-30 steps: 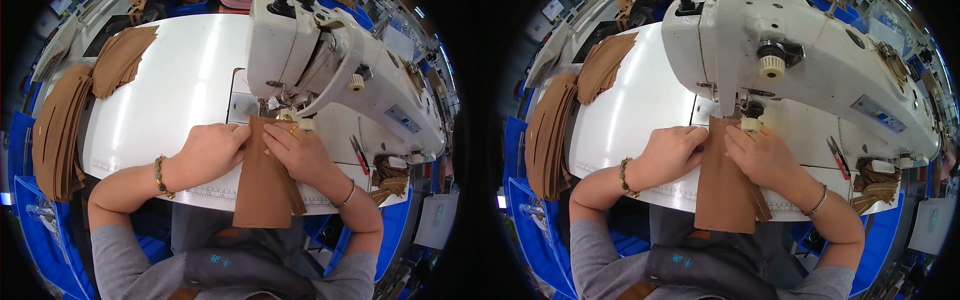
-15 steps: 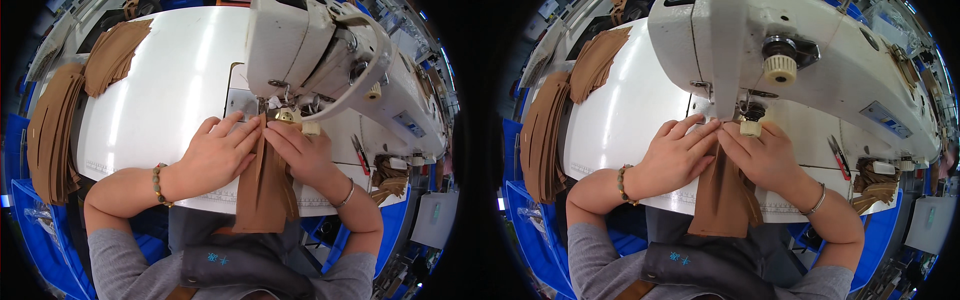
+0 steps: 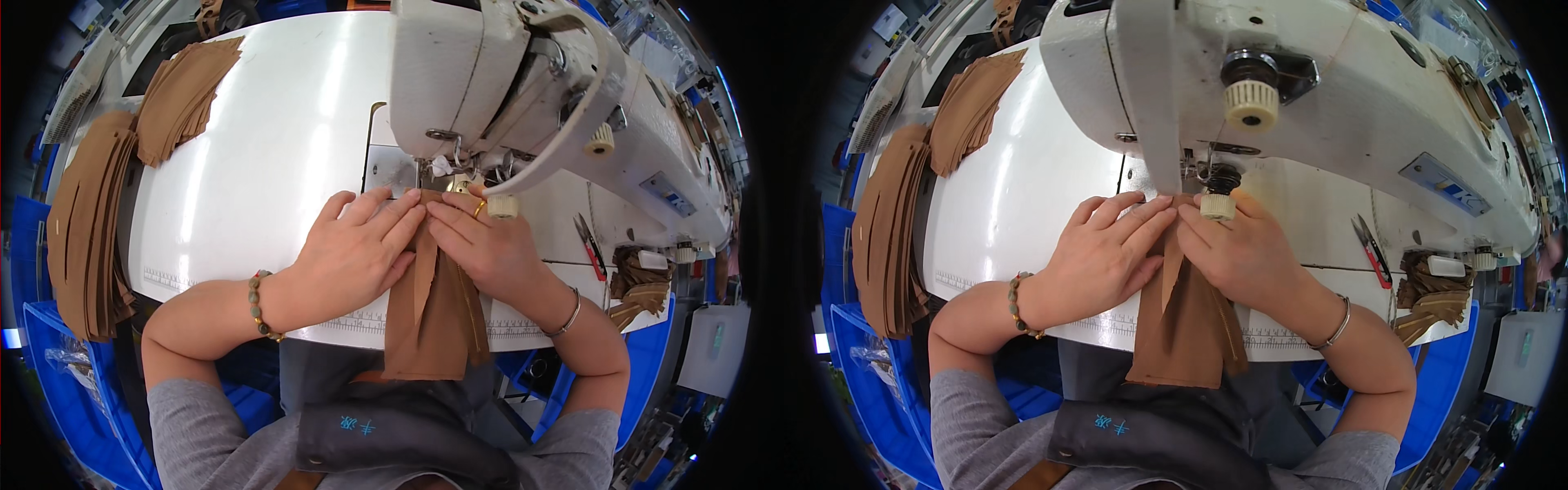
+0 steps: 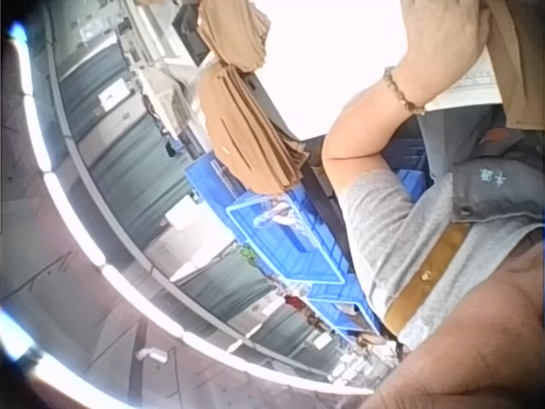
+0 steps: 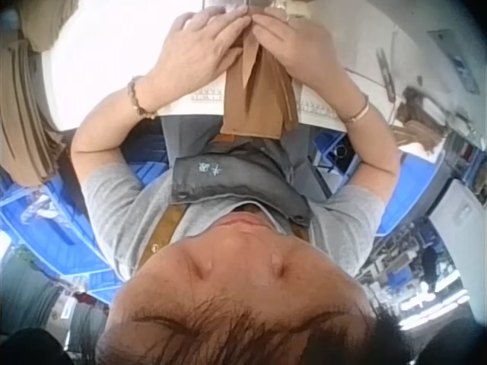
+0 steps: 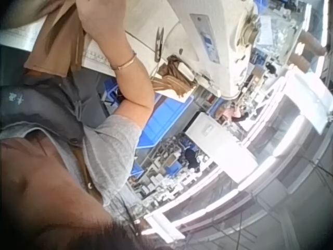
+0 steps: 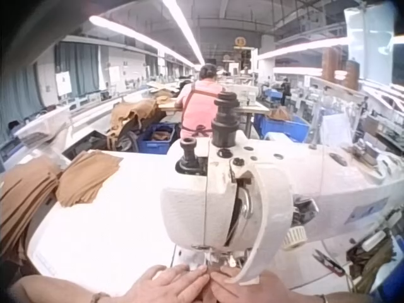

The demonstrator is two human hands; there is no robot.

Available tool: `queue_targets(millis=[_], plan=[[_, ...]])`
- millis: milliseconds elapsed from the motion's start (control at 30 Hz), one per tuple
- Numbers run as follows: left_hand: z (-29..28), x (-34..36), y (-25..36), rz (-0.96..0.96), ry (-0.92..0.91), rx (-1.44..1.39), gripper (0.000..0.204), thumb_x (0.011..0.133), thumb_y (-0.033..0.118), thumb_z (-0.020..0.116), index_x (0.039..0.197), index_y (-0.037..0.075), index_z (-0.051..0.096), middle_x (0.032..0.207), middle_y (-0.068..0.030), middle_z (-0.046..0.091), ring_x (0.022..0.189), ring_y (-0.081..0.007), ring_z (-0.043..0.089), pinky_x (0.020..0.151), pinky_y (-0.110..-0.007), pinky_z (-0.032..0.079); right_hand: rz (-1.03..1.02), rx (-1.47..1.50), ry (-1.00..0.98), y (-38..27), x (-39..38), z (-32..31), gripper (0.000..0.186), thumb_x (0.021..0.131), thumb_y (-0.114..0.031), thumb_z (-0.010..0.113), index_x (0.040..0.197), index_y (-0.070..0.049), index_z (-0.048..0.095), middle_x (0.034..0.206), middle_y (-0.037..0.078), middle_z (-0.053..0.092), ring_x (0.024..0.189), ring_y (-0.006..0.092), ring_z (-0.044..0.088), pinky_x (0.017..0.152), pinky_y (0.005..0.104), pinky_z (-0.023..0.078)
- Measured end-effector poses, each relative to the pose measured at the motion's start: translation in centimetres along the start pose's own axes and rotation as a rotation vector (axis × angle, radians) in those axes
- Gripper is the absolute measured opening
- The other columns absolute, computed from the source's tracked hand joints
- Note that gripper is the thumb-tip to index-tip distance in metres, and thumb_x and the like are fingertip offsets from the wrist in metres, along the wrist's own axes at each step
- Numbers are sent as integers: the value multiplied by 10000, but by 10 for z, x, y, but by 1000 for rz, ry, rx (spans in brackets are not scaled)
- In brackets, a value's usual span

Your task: Sewing a zipper into a leather piece and assembling leather pouches at a sewing station.

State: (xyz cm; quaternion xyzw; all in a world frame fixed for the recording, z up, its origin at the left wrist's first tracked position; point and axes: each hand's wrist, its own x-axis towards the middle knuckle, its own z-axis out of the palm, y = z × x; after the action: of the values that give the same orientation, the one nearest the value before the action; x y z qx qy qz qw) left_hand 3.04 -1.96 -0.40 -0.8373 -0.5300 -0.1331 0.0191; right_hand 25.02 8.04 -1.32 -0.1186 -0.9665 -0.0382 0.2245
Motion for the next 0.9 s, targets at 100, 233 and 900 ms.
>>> queue_targets(millis=[100,233,900], plan=[[-1,1,0,0,-5,2,605,890,262,726,1429,43,561,1475,-71,576,1279,-293,547,1055,-425,417,0,-29,12,0,-1,0,283,790,-109,674,1063,-44,711,1184,79,721,1125,240,699,879,405,601],[-2,2,0,-4,-13,-5,595,885,263,727,1416,42,572,1465,-72,580,1241,-291,555,1051,-424,417,16,-25,2,1,-2,-1,273,783,-103,674,1047,-42,709,1186,82,724,1118,241,707,798,389,605],[5,19,-15,-22,77,24,509,906,277,703,1356,56,621,1254,-92,646,1220,-313,557,1063,-486,421,91,-101,-35,14,-4,15,285,833,-71,645,1114,-76,688,1273,70,705,1187,231,683,891,383,569]])
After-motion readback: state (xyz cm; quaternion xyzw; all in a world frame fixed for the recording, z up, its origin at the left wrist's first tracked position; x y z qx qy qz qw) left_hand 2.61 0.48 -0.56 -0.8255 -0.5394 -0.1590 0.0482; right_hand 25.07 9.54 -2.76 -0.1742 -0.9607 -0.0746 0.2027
